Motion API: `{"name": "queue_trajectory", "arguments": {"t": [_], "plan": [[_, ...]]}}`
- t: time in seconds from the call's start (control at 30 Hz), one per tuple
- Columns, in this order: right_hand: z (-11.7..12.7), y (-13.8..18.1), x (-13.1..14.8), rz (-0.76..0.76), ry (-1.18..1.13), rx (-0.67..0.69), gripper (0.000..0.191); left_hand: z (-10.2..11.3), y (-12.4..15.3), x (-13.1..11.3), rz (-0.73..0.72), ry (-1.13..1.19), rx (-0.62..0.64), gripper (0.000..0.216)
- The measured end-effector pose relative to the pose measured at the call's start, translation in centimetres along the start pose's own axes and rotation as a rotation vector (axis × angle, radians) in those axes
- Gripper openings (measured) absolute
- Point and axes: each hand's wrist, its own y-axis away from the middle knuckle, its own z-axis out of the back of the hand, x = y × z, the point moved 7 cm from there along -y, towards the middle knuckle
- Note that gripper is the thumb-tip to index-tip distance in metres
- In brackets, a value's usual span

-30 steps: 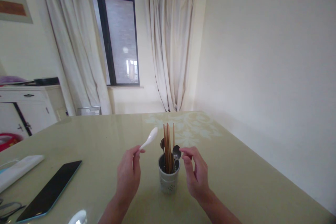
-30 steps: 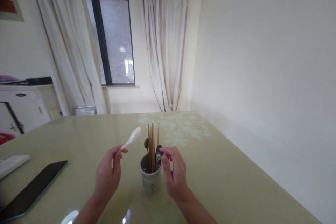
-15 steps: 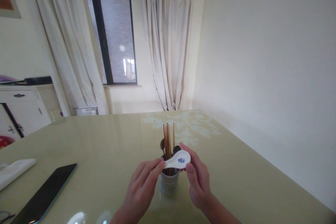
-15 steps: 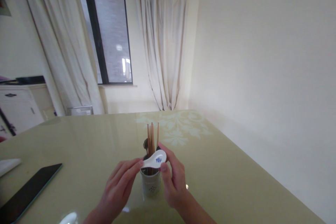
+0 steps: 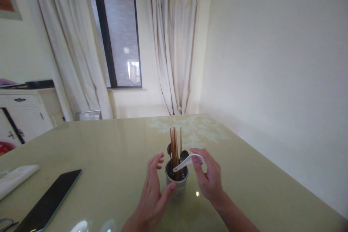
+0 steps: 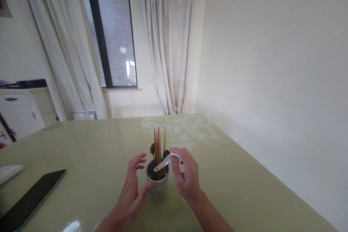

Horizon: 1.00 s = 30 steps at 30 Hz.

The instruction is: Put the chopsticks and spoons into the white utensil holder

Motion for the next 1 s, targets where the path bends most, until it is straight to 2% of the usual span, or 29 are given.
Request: {"name": "queue_trajectory", "arguments": {"t": [0.17,0.27,0.33,0.43,0.53,0.6,0.77,0.87,1.0], "plan": [[-2.2,0.6,1.0,0.164,0.091,0.231,0.023,-2.7,0.2,0.7,0.137,0.164,0.244,0.097],[-2.7,1.2,1.4,0.231,0.082,0.317,0.021,-3.0,-0.2,0.7,0.212,0.219,0.262,0.096],[-2.3,1.3,1.4,0.248,0.027,0.292,0.021,-2.8,-0.4,0.9,0.245,0.223,0.232,0.09],[-1.1,1.1,0.1,0.121,-0.055,0.113,0.02,-2.5,-0.8,1.5,0.279,0.182,0.191,0.086],[-1.1,1.3,-2.5,-0.086,-0.076,0.012,0.035,-2.4,-1.0,2.0,0.293,0.175,0.185,0.087],[-2.1,1.5,-3.9,-0.153,-0.082,0.081,0.046,-2.4,-1.1,2.1,0.282,0.186,0.194,0.084],[-4.9,2.6,-5.7,-0.182,-0.123,0.338,0.068,-2.7,-0.9,2.1,0.181,0.134,0.308,0.077],[-5.8,3.2,-5.5,-0.227,-0.226,0.369,0.081,-2.6,-0.8,2.4,0.162,0.067,0.312,0.07],[-7.1,3.9,-4.2,-0.245,-0.384,0.401,0.088,-2.8,-0.8,2.6,0.153,0.005,0.324,0.061]]}}
